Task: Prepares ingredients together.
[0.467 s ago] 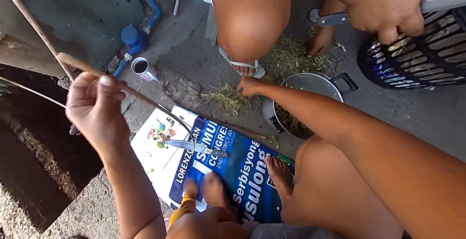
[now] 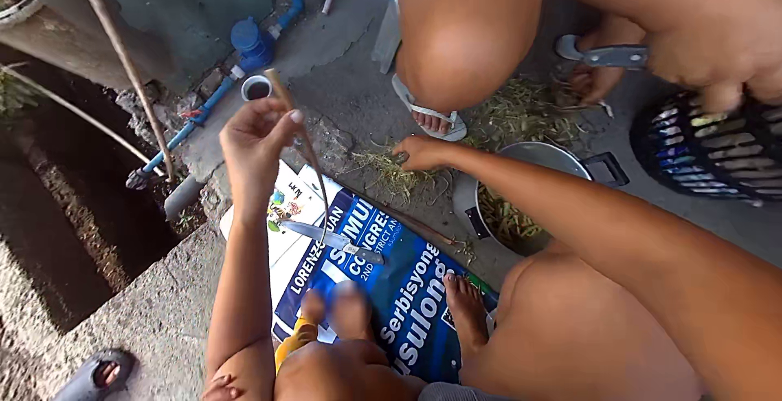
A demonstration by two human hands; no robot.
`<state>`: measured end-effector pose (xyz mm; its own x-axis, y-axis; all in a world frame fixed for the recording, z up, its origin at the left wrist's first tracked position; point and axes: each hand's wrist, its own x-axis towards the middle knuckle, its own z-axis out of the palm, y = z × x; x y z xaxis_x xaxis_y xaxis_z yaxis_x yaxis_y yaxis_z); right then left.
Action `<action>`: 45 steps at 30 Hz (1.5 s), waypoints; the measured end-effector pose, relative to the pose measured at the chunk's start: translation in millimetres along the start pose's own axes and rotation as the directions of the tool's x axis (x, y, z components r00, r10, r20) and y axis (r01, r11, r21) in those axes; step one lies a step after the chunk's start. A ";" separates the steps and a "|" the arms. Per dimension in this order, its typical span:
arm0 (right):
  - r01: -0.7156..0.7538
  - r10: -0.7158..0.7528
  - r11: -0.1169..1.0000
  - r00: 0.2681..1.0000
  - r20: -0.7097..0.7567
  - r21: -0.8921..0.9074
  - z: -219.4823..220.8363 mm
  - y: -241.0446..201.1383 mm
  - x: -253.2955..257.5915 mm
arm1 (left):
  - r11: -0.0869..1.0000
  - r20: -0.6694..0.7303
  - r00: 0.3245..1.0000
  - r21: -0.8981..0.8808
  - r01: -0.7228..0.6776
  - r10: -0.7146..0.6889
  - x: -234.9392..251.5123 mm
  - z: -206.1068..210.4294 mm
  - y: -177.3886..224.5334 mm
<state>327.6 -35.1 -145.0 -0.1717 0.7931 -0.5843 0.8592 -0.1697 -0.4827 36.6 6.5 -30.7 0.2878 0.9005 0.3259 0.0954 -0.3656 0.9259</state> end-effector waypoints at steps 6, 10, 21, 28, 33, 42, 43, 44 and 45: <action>0.598 -0.663 0.721 0.450 -0.598 -0.349 -29.6 -98.0 -82.8 | 0.995 0.044 0.995 0.053 0.086 -0.088 -2.3 9.6 -0.1; 0.561 -0.722 0.634 0.181 -0.668 -0.533 -51.0 -119.2 -105.4 | 0.985 0.152 0.980 0.133 0.110 -0.130 -14.9 15.6 13.6; 0.412 -0.873 0.470 0.347 -0.342 -0.781 -38.7 -102.7 -91.4 | 0.960 0.392 0.893 0.246 0.131 -0.222 -9.7 30.9 14.3; 0.397 -0.810 0.566 0.431 -0.397 -0.723 -42.0 -98.9 -88.9 | 0.897 0.387 0.920 0.427 -0.114 -0.067 -13.2 30.9 11.7; 0.360 -0.776 0.603 0.470 -0.420 -0.712 -41.8 -102.6 -87.6 | 0.860 0.359 0.933 0.465 -0.211 0.035 -12.6 36.4 2.7; 0.336 -0.705 0.673 0.561 -0.433 -0.659 -40.0 -106.4 -85.4 | 0.683 0.326 0.912 0.609 -0.403 0.247 -20.1 48.6 -1.5; 0.356 -0.709 0.677 0.550 -0.441 -0.644 -39.8 -105.9 -84.7 | 0.677 0.318 0.912 0.614 -0.406 0.259 -21.5 48.7 -1.6; 0.388 -0.711 0.688 0.529 -0.463 -0.613 -39.2 -104.5 -83.5 | 0.679 0.307 0.912 0.610 -0.408 0.272 -22.8 48.4 -1.6; 0.426 -0.703 0.707 0.509 -0.497 -0.565 -38.7 -102.6 -82.5 | 0.690 0.287 0.914 0.600 -0.405 0.287 -23.9 47.6 -1.5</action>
<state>272.2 -60.5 -22.0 -0.4523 0.8133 0.3661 0.8065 0.5482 -0.2215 75.0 -25.7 -49.0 0.5638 0.6504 0.5089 0.5210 -0.7583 0.3919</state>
